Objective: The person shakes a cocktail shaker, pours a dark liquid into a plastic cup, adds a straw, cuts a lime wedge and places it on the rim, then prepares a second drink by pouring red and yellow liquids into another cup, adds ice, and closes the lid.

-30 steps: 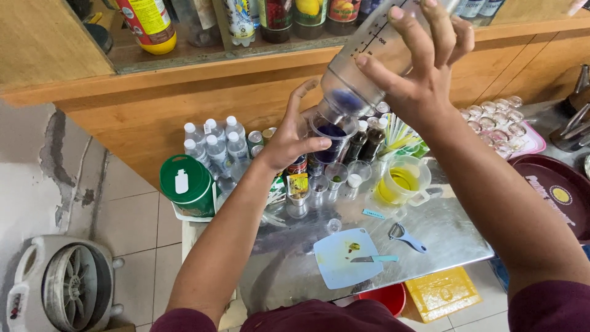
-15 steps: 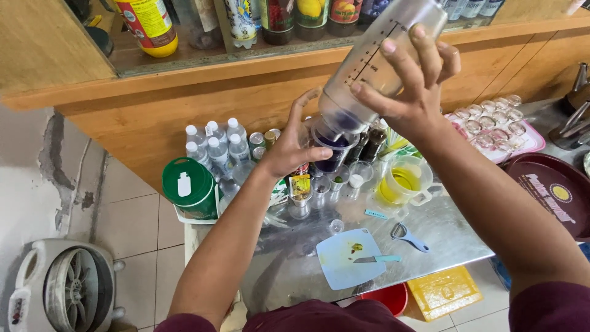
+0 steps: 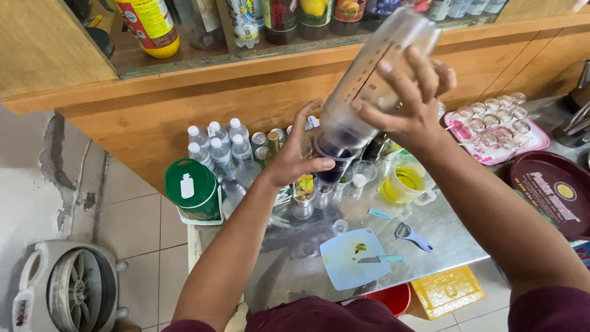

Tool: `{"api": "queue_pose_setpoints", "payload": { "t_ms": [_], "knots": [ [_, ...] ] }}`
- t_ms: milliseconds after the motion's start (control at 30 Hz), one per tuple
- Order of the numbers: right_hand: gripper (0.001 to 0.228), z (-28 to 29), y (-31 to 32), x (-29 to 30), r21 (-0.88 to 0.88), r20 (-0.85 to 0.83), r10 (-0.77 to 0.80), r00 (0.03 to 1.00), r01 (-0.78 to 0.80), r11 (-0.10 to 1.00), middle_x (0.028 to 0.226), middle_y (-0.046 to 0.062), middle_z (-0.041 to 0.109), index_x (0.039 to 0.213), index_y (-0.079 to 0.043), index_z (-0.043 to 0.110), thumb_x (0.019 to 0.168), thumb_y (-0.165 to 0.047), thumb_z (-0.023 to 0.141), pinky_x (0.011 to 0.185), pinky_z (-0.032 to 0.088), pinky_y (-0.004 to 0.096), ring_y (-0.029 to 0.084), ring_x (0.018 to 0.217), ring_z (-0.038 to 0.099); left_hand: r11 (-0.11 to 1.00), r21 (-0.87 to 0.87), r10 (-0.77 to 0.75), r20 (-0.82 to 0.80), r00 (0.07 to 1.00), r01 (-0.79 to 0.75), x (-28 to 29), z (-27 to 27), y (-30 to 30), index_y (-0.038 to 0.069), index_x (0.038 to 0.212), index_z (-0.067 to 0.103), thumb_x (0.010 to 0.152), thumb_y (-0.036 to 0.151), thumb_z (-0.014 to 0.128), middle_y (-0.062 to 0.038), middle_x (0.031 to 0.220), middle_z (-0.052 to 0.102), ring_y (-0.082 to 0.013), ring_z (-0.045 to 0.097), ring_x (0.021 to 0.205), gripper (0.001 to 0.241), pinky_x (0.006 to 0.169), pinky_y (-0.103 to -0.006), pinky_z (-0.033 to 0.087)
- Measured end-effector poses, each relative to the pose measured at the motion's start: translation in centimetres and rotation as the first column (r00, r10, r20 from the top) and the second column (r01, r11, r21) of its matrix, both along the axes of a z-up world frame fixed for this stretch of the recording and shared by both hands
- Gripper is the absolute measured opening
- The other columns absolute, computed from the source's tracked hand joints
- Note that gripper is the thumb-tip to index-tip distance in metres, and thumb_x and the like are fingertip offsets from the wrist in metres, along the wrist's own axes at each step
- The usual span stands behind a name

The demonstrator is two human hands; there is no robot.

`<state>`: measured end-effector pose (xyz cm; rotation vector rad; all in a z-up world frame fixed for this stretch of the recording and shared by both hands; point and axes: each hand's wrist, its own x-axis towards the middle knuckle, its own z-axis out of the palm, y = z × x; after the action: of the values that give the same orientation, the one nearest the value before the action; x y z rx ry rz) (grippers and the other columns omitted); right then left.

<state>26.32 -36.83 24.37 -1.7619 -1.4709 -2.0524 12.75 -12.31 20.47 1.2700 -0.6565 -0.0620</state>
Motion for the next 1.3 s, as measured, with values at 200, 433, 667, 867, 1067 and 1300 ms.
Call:
{"api": "queue_pose_setpoints", "payload": {
  "t_ms": [200,433,667,867,1067,1300],
  "knots": [
    [0.044,0.0,-0.2,-1.7,0.039,-0.069,-0.007,0.998,0.010,0.999,0.146,0.011,0.053,0.129,-0.037,0.066,0.102,-0.037,0.100,0.120,0.011,0.048,0.037,0.144,0.037,0.993,0.081,0.080,0.015,0.997,-0.081,-0.4,-0.4,0.2,0.019,0.158,0.013,0.082,0.037,0.080,-0.026,0.158,0.036,-0.0382,0.049,0.142,0.103,0.115,-0.0509,0.043],
    [0.095,-2.5,-0.9,-0.1,0.115,-0.059,-0.025,0.998,0.031,0.993,0.150,0.007,0.049,0.142,-0.041,0.055,0.083,-0.041,0.130,0.120,0.013,0.048,0.033,0.143,0.037,0.999,0.030,-0.012,-0.034,0.999,0.013,-0.5,-0.7,-0.1,0.021,0.156,0.010,0.083,0.034,0.082,-0.041,0.148,0.047,-0.0483,0.059,0.130,0.104,0.112,-0.0584,0.046],
    [0.084,-1.7,-1.3,-0.6,0.114,-0.054,-0.059,0.997,0.064,0.991,0.150,0.007,0.050,0.137,-0.040,0.059,0.087,-0.040,0.126,0.119,0.015,0.049,0.034,0.143,0.039,0.986,0.126,0.110,0.027,0.994,-0.112,-0.3,-1.0,-0.7,0.019,0.158,0.014,0.080,0.041,0.080,-0.018,0.169,0.012,-0.0441,0.045,0.146,0.104,0.117,-0.0592,0.039],
    [0.062,-2.3,-1.9,-1.5,0.122,-0.173,-0.061,0.983,0.083,0.989,0.150,0.009,0.051,0.131,-0.034,0.062,0.092,-0.032,0.110,0.115,0.018,0.048,0.034,0.141,0.043,0.996,0.052,0.078,0.007,0.997,-0.079,-0.6,-1.2,-1.4,0.021,0.157,0.015,0.080,0.039,0.082,-0.024,0.155,0.036,-0.0429,0.054,0.137,0.104,0.113,-0.0556,0.048],
    [0.081,-5.6,-1.8,-4.9,0.213,-0.633,-0.005,0.774,0.180,0.960,0.148,0.015,0.051,0.142,-0.019,0.054,0.083,-0.031,0.107,0.110,0.021,0.049,0.037,0.138,0.045,0.993,-0.090,0.082,-0.005,0.997,-0.082,0.3,-4.3,-1.6,0.018,0.159,0.016,0.078,0.021,0.088,-0.024,0.136,0.060,-0.0351,0.059,0.131,0.108,0.115,-0.0495,0.047],
    [0.106,-14.1,-1.9,-10.1,0.413,-0.908,0.416,0.042,0.252,0.875,0.133,0.038,0.055,0.144,0.005,0.041,0.060,-0.018,0.102,0.111,0.037,0.065,0.057,0.128,0.052,0.968,-0.171,0.178,-0.044,0.983,-0.183,-1.2,-7.4,-1.2,0.015,0.160,0.018,0.074,0.007,0.093,-0.022,0.134,0.060,-0.0342,0.061,0.125,0.114,0.111,-0.0491,0.050]
  ]
}}
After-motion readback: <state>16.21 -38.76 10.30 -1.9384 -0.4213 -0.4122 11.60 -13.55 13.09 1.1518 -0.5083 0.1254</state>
